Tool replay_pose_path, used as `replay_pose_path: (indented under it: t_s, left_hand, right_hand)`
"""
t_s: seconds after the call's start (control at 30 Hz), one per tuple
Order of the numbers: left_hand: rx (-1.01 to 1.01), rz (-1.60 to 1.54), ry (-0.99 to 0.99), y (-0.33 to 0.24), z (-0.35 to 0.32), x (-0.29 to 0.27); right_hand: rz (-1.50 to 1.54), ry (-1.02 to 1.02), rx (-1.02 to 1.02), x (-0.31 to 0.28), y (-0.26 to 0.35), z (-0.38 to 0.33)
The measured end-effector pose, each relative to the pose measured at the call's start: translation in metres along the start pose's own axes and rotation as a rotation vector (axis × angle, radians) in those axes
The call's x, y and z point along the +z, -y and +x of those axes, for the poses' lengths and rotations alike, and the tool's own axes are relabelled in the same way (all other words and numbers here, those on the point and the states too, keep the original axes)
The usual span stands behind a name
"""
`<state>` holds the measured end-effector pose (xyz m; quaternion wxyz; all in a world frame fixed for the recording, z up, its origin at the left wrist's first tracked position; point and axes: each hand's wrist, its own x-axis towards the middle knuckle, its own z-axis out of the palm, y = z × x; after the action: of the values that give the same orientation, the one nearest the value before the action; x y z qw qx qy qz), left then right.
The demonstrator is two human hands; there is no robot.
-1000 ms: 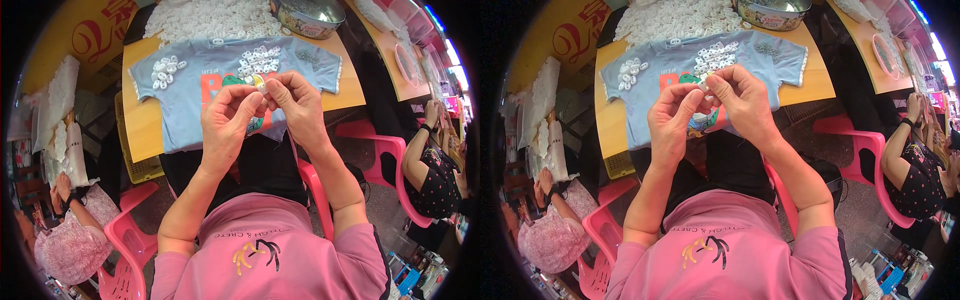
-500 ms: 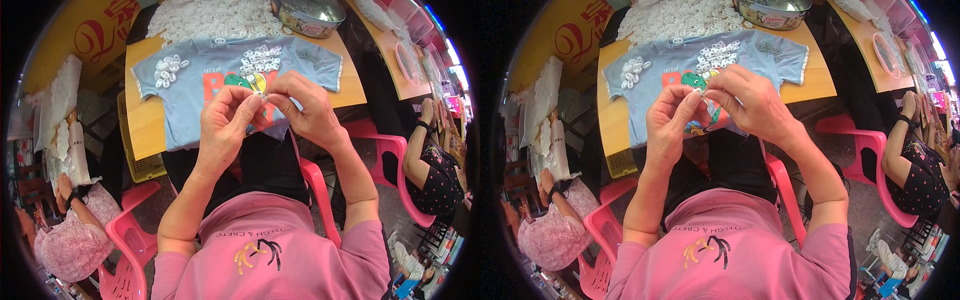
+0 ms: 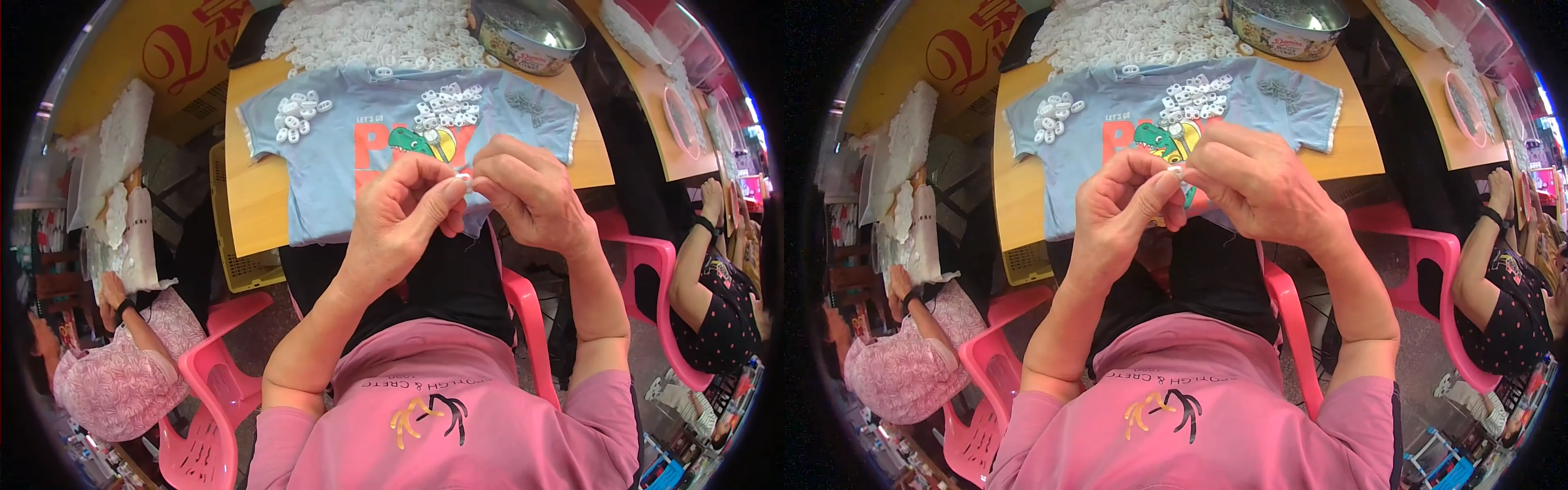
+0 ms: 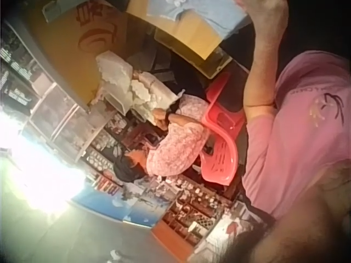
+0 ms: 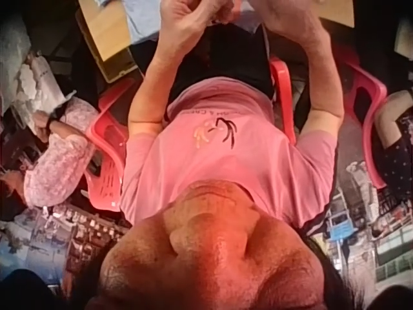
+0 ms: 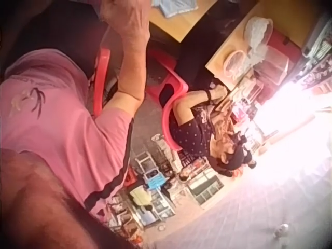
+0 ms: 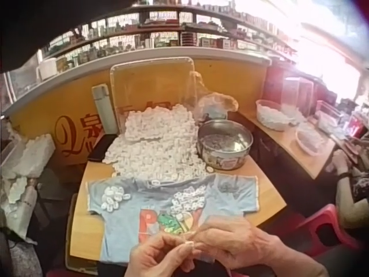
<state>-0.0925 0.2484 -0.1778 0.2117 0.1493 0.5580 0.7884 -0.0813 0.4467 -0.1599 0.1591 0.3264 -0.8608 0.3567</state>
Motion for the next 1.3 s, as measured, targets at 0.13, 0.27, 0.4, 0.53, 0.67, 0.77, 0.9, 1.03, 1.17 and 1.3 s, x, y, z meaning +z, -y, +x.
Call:
replay_pose_path:
  t_s: [0.13, 0.27, 0.4, 0.53, 0.67, 0.77, 0.9, 1.03, 1.17, 1.3]
  left_hand:
    - [0.053, 0.063, 0.016, -0.002, -0.002, 0.002]
    - [0.076, 0.049, -0.024, 0.003, -0.002, 0.005]
    - [0.087, 0.007, -0.071, 0.010, -0.003, 0.007]
    - [0.074, -0.023, -0.163, 0.014, -0.004, -0.002]
    - [0.078, 0.099, -0.109, 0.018, 0.003, -0.033]
    - [0.057, 0.003, -0.189, 0.022, -0.001, -0.052]
    - [0.071, -0.046, -0.350, 0.021, -0.008, -0.068]
    - [0.119, -0.101, -0.408, 0.019, -0.013, -0.075]
    - [0.098, -0.128, -0.392, 0.018, -0.016, -0.078]
    - [0.081, -0.177, -0.377, 0.021, -0.018, -0.082]
  right_hand:
    - [0.108, -0.044, -0.025, 0.003, 0.001, -0.002]
    - [0.127, -0.076, 0.011, 0.010, 0.000, -0.003]
    - [0.165, -0.101, 0.089, 0.019, 0.001, -0.004]
    - [0.163, -0.097, 0.140, 0.034, -0.002, 0.001]
    - [0.208, -0.041, 0.207, 0.054, -0.010, 0.012]
    - [0.242, 0.022, 0.191, 0.057, -0.022, 0.033]
    - [0.200, -0.057, 0.249, 0.051, -0.031, 0.068]
    - [0.055, -0.067, 0.093, 0.079, -0.044, 0.095]
    - [-0.196, -0.030, 0.153, 0.118, -0.052, 0.120]
    - [-0.433, 0.125, 0.261, 0.137, -0.063, 0.136]
